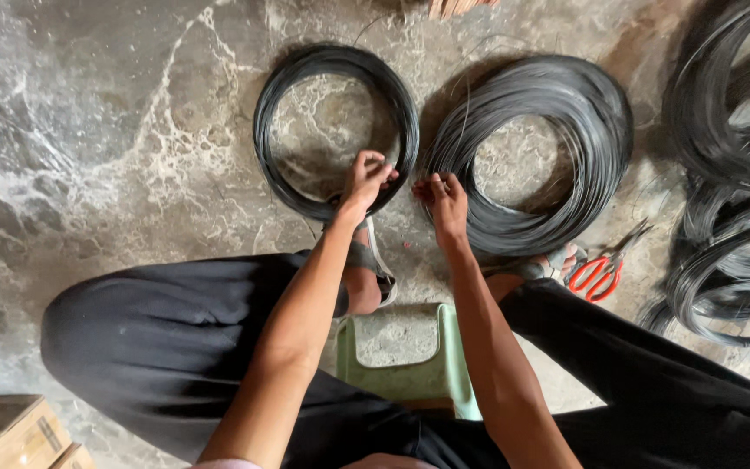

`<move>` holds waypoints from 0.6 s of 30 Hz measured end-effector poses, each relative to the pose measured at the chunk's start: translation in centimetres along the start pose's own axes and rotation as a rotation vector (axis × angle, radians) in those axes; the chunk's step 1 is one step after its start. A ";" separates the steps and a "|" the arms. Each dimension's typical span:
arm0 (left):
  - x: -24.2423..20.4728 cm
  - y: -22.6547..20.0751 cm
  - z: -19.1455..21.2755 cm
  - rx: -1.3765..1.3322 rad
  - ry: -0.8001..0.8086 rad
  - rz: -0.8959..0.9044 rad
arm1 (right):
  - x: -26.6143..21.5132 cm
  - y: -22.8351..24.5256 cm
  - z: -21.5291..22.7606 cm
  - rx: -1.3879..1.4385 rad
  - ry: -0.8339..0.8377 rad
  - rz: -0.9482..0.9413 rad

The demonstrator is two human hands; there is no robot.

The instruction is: The person sits on a small stool and handles coils of black wire on the floor. They use red-handled shears to cut a section of wire from a coil and then arrange the wire loops.

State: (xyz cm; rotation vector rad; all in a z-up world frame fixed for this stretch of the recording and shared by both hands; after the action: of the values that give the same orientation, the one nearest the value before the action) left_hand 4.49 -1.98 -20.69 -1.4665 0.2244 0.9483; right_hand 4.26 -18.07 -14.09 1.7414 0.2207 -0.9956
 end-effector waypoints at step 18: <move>-7.3 -3.4 -1.3 0.614 -0.317 -0.914 | -0.7 0.2 1.3 -0.658 0.035 0.239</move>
State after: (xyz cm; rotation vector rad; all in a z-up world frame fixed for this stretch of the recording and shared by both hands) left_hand 2.64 -5.53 -13.62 -0.6894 -0.3495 0.2911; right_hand 3.27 -19.05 -13.60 1.1483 0.3130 -0.6205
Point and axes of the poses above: each hand's wrist, its own x-axis towards the middle knuckle, its own z-axis out of the back of the hand, y = z × x, the point moved 3 cm from there along x, towards the middle knuckle, and after that the axes turned 14 degrees about -y, right-handed, at the moved point
